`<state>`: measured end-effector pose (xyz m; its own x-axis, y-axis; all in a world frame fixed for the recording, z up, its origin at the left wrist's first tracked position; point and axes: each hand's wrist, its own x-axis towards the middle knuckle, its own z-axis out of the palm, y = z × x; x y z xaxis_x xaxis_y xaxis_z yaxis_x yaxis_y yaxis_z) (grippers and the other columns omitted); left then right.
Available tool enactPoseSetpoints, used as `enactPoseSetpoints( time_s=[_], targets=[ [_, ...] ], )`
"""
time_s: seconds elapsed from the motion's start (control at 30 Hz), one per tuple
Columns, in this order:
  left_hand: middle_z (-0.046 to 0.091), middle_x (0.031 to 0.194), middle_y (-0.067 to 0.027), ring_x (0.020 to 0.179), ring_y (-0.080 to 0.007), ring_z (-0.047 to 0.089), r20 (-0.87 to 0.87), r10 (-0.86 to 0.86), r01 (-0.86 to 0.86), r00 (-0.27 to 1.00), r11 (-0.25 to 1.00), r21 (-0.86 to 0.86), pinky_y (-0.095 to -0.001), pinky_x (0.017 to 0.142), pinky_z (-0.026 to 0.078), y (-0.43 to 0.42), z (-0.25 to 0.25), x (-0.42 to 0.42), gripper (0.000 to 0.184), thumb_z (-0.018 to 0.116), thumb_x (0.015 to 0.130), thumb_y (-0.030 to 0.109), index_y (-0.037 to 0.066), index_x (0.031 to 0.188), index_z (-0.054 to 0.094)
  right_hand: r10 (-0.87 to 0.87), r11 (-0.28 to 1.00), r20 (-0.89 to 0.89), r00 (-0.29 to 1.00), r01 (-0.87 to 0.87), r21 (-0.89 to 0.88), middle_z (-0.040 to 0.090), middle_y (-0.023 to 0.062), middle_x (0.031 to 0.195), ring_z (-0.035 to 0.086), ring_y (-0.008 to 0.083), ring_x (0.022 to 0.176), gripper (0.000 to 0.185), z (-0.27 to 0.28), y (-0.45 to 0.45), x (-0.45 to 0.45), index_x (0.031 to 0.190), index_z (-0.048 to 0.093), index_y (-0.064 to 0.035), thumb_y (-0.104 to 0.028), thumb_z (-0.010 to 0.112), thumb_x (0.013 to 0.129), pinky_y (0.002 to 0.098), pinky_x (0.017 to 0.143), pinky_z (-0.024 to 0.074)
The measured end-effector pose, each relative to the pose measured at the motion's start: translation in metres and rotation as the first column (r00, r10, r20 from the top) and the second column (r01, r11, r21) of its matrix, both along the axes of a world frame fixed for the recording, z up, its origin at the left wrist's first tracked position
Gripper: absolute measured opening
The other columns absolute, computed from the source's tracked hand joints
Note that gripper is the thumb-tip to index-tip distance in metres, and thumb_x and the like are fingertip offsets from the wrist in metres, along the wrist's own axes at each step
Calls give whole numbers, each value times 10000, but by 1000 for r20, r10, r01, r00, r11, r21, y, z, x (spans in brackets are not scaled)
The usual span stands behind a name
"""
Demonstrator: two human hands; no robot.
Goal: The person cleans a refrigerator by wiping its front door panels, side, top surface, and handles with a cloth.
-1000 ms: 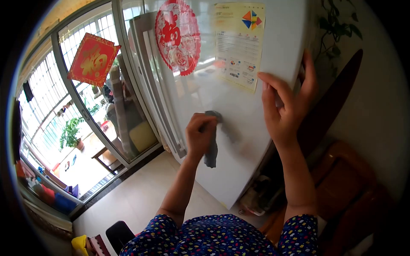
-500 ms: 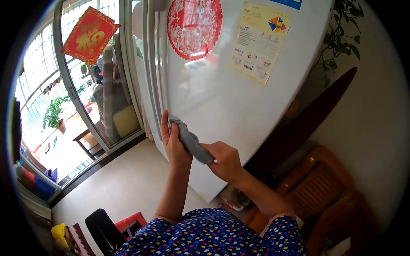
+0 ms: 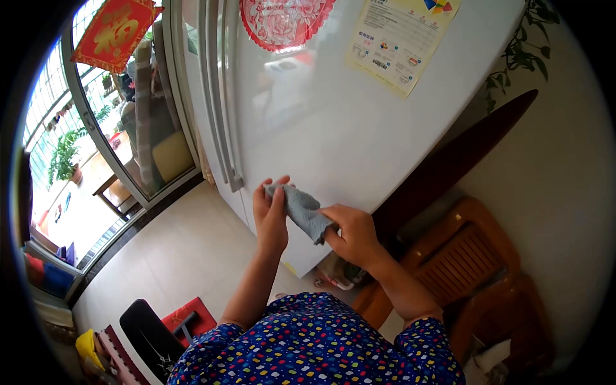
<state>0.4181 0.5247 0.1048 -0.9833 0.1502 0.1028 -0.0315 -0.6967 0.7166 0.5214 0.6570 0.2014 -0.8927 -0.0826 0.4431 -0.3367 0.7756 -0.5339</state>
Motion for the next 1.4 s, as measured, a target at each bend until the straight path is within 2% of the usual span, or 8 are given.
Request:
enactPoseSetpoints(
  time_s=[0.13,0.27,0.4,0.57,0.6,0.67,0.73,1.4],
  targets=[
    [592,1212,-81,1040,-157,578,-138,-83,70,987,993,-97,-298,923,478,14,32,-13,302,445,1052,102,39,1333,534,-34,989,40,999,28,148,706,147,915,686,345,823,312,-12,4,12,1095,715,-57,-82,670,788,403,715,545],
    [584,1113,-50,957,-124,582,-439,210,-350,874,898,-268,-253,803,490,33,51,-20,220,554,986,25,45,1154,694,-81,987,94,992,66,149,715,117,1013,688,317,895,340,-18,12,17,1108,720,-82,-57,695,770,391,761,551],
    [600,1110,-54,922,-126,613,-599,464,-672,653,719,-175,-242,636,508,52,57,-41,181,657,911,-33,32,1065,726,-164,939,-560,812,303,165,624,135,1175,581,363,1089,299,5,24,27,1062,722,-77,-32,716,767,447,938,489],
    [675,908,-88,804,-208,650,-797,452,-834,401,540,-112,-294,627,512,72,57,-35,170,738,807,-66,47,934,739,-357,901,-691,629,427,-76,423,205,1399,452,374,1269,312,8,56,-12,1145,668,-51,-76,687,835,473,1069,385],
    [675,889,-92,798,-227,650,-850,421,-856,318,513,-66,-309,643,515,72,56,-28,178,744,793,-73,52,919,742,-308,946,-738,600,278,-168,319,217,1457,399,383,1318,310,-4,60,-32,1161,656,-52,-97,674,855,484,1095,358],
    [674,866,-102,789,-259,645,-848,399,-825,348,560,-75,-333,663,516,74,54,-21,188,742,775,-85,52,903,739,-269,962,-784,559,113,-250,215,228,1516,345,392,1367,309,-9,58,-42,1177,645,-53,-117,661,875,495,1121,331],
    [672,864,-85,772,-262,626,-846,424,-863,324,499,-80,-346,649,493,68,57,-35,205,718,733,-115,48,858,729,-238,965,-777,583,234,-120,112,231,1548,280,419,1410,280,-4,53,-40,1153,651,-52,-155,646,893,509,1143,305],
    [678,839,-80,756,-260,626,-893,300,-815,335,568,-115,-345,644,506,66,62,-14,248,682,699,-130,54,854,736,-217,969,-773,597,228,-96,133,258,1562,284,399,1411,339,-10,56,-38,1204,613,-71,-226,654,906,518,1119,338]
  ],
)
